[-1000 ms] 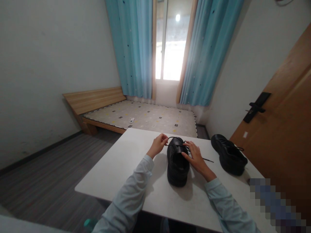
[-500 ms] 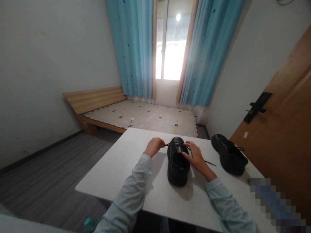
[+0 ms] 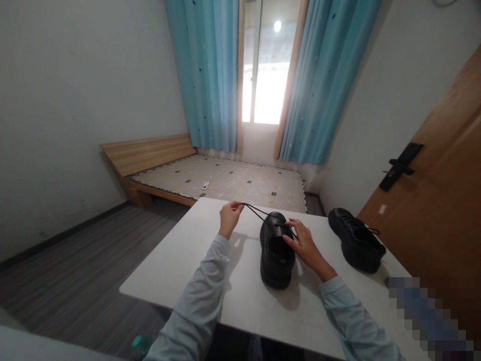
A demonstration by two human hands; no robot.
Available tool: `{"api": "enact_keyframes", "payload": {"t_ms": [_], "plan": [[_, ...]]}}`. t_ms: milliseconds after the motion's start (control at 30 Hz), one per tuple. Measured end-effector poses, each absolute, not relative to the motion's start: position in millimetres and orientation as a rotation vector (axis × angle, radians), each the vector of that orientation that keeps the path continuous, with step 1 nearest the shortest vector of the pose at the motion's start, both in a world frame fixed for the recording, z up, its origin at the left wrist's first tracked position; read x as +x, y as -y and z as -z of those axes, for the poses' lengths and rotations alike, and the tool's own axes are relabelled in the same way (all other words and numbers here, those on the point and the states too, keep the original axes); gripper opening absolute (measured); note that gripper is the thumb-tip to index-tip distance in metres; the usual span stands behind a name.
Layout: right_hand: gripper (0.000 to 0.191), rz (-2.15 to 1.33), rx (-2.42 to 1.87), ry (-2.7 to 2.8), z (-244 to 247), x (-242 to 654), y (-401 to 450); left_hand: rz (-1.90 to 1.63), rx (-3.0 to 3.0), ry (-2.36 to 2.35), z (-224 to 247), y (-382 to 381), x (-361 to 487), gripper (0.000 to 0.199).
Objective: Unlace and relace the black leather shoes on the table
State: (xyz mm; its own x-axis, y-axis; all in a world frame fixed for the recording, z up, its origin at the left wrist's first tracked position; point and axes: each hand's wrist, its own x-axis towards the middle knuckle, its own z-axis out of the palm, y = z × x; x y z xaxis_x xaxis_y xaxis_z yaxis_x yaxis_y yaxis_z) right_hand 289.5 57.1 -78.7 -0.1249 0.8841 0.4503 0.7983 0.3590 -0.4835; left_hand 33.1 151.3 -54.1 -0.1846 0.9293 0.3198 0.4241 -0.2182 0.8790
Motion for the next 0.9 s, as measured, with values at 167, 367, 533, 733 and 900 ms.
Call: {"api": "enact_keyframes", "payload": {"t_ms": [167,367,533,733,900], "plan": [[0.043,-0.157,-1.455,1.945,80,291,-57,-1.662,1.106,-1.178,56,-156,33,0.027],[0.043,-0.150,-1.458,1.939,82,293,-57,-1.729,0.606,-0.629,49,-153,29,0.013],[0.042,-0.152,-1.459,1.942,82,293,-56,-1.624,0.369,-0.323,42,-149,26,0.010],[0.042,-0.172,-1.465,1.940,81,291,-58,-1.511,0.681,-0.481,37,-138,43,0.014],[0.042,-0.173,-1.460,1.949,79,288,-61,-1.351,1.412,-0.806,48,-132,67,0.014]]}}
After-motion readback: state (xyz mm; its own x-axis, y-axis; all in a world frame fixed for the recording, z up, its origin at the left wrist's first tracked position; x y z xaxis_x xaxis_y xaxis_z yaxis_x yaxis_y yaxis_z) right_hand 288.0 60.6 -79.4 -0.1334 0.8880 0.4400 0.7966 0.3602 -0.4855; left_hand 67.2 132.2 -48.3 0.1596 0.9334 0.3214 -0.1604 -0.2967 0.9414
